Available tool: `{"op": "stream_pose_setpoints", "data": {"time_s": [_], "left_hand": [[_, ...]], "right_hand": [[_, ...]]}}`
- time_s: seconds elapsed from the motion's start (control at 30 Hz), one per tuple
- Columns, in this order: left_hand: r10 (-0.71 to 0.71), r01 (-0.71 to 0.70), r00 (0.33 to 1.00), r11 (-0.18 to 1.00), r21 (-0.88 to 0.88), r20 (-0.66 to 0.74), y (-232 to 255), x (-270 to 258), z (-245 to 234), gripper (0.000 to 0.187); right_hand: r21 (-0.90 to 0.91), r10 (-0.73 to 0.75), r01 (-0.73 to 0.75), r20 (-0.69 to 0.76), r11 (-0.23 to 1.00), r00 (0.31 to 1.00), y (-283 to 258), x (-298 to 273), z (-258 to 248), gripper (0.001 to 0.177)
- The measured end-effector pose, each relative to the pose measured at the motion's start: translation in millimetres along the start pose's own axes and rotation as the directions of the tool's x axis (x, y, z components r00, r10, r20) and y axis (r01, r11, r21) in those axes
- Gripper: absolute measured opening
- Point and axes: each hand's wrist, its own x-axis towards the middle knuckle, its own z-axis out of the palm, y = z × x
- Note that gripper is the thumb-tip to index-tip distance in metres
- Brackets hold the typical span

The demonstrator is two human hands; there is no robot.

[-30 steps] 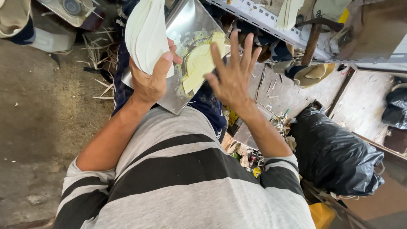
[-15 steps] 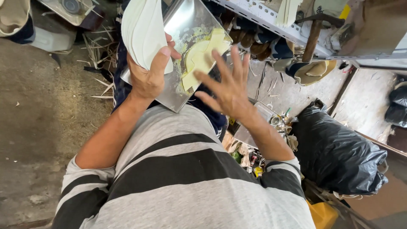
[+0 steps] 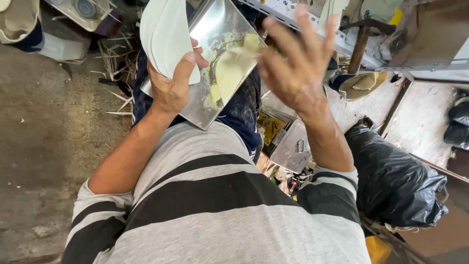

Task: Applying adhesive to shoe upper components by pressing them against a glue-covered metal tray and stacking them.

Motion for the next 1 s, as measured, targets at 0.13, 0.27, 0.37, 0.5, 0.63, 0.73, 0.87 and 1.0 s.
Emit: {"op": "stream_pose_setpoints", "data": {"time_s": [0.13,0.27,0.37,0.5,0.63,0.73,0.87,1.0], "left_hand": [[-0.014,0.014,1.000,1.000,-0.024,-0.007,0,-1,-1,0.036],[-0.007,0.007,1.000,1.000,-0.026,0.001,-3,-1,-1,0.035],[0.001,-0.001,1.000,0.999,-0.044,0.000,-5,-2,0,0.034],[-0.007,0.007,1.000,1.000,-0.030,-0.011,-1,0,0,0.033],[0.001,-0.001,1.000,0.999,-0.041,-0.005,-2,0,0,0.033],[0.011,-0.011,1.000,1.000,-0.025,0.008,-4,0,-1,0.032],[0.020,-0.018,1.000,0.998,-0.052,0.020,-4,0,-1,0.032],[-0.001,0.002,1.000,0.999,-0.045,0.017,-5,-1,-2,0.036]], "right_hand": [[0.205,0.411,-0.376,-0.168,0.904,0.896,10,-12,-20,0.025],[0.699,0.704,-0.583,0.159,0.415,0.692,-26,-40,1,0.014],[0.704,0.696,-0.682,0.389,0.198,0.604,-58,-40,15,0.013],[0.620,0.706,-0.725,0.367,0.299,0.605,-69,-36,28,0.021],[0.578,0.712,-0.734,0.341,0.356,0.614,-66,-39,34,0.017],[0.557,0.720,-0.738,0.322,0.380,0.614,-65,-41,40,0.017],[0.538,0.723,-0.755,0.340,0.375,0.601,-64,-39,37,0.009],[0.467,0.735,-0.805,0.387,0.365,0.557,-60,-38,44,0.038]]}}
